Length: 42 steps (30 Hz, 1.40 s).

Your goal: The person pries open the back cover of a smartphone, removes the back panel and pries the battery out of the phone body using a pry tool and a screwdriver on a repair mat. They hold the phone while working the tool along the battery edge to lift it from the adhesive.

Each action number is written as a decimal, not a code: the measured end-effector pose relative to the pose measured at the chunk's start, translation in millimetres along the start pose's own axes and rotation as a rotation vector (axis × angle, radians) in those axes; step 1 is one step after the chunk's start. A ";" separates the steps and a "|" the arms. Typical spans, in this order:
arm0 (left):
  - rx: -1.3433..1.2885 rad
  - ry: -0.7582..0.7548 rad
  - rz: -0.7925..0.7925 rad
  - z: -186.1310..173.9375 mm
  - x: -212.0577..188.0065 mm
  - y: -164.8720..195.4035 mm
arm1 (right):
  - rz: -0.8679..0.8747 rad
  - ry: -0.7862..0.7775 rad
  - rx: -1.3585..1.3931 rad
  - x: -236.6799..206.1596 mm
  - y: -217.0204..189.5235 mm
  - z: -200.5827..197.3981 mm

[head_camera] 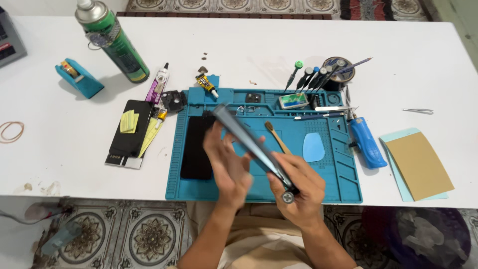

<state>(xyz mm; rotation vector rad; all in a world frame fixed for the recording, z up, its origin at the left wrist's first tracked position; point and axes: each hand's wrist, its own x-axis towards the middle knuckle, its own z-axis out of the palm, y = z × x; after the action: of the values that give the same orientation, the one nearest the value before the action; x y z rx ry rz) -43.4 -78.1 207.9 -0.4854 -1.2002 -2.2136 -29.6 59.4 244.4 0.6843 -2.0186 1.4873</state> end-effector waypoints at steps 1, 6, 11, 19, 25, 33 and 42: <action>-0.104 0.043 -0.077 -5.7 7.0 1.8 | -0.026 -0.050 0.027 3.9 -0.4 2.6; -0.381 0.329 -0.290 -30.7 18.3 1.0 | -0.037 -0.129 0.061 14.5 -0.8 19.2; -0.351 0.337 -0.270 -46.2 15.4 0.2 | 0.018 -0.165 0.045 16.7 -1.5 22.5; -0.313 0.378 -0.259 -45.6 13.1 0.6 | -0.079 -0.171 -0.015 20.0 1.9 25.7; -0.226 0.315 -0.196 -60.3 2.8 -14.7 | -0.093 -0.216 -0.017 16.6 17.9 24.2; -0.124 0.126 -0.199 -41.6 -6.4 -28.6 | -0.057 -0.297 -0.119 14.9 30.3 12.6; -0.164 0.106 -0.250 -13.4 0.0 -31.2 | -0.154 -0.228 -0.127 14.5 39.7 -9.0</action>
<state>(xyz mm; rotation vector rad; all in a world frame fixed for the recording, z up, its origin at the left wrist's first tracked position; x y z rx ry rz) -63.8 -75.9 180.8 -0.2896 -1.0776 -2.5301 -65.9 77.4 229.2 0.9692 -2.1521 1.2284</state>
